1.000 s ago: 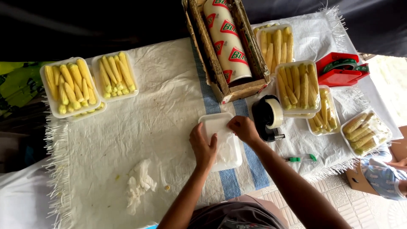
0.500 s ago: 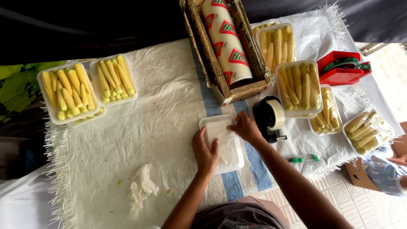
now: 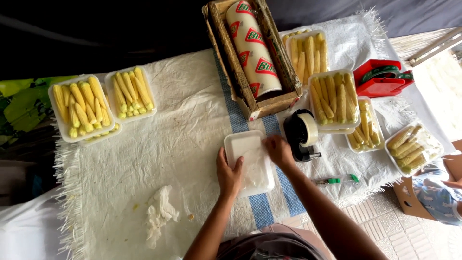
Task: Packaging baby corn into plastic trays and sealing them with green adhesive tape.
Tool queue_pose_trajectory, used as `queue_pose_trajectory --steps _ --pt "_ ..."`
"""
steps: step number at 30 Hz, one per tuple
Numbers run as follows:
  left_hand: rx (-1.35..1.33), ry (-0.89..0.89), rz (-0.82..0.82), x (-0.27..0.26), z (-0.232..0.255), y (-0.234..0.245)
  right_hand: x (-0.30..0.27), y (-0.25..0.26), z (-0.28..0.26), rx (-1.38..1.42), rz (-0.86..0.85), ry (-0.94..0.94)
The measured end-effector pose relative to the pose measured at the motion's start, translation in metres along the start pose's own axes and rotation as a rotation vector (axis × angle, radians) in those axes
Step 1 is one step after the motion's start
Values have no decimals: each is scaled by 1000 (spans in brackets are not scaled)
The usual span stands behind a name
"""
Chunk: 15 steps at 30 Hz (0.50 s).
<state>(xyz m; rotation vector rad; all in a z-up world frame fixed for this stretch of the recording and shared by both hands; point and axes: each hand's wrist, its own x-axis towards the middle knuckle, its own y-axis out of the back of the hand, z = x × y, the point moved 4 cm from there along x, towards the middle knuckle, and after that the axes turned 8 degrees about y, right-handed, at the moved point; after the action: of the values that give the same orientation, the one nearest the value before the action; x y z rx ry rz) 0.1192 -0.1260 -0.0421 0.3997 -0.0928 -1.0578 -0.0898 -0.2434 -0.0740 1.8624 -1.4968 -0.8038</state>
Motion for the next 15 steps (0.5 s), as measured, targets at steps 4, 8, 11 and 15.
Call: queue_pose_trajectory --steps 4,8,11,15 --pt "26 98 -73 -2 -2 2 -31 -4 -13 36 -154 -200" --pt "-125 190 -167 -14 31 15 -54 16 -52 321 -65 -231" --pt "-385 351 -292 -36 73 21 -82 56 -105 421 -27 -129" --pt "-1344 415 -795 -52 64 -19 -144 101 -201 242 -56 529"
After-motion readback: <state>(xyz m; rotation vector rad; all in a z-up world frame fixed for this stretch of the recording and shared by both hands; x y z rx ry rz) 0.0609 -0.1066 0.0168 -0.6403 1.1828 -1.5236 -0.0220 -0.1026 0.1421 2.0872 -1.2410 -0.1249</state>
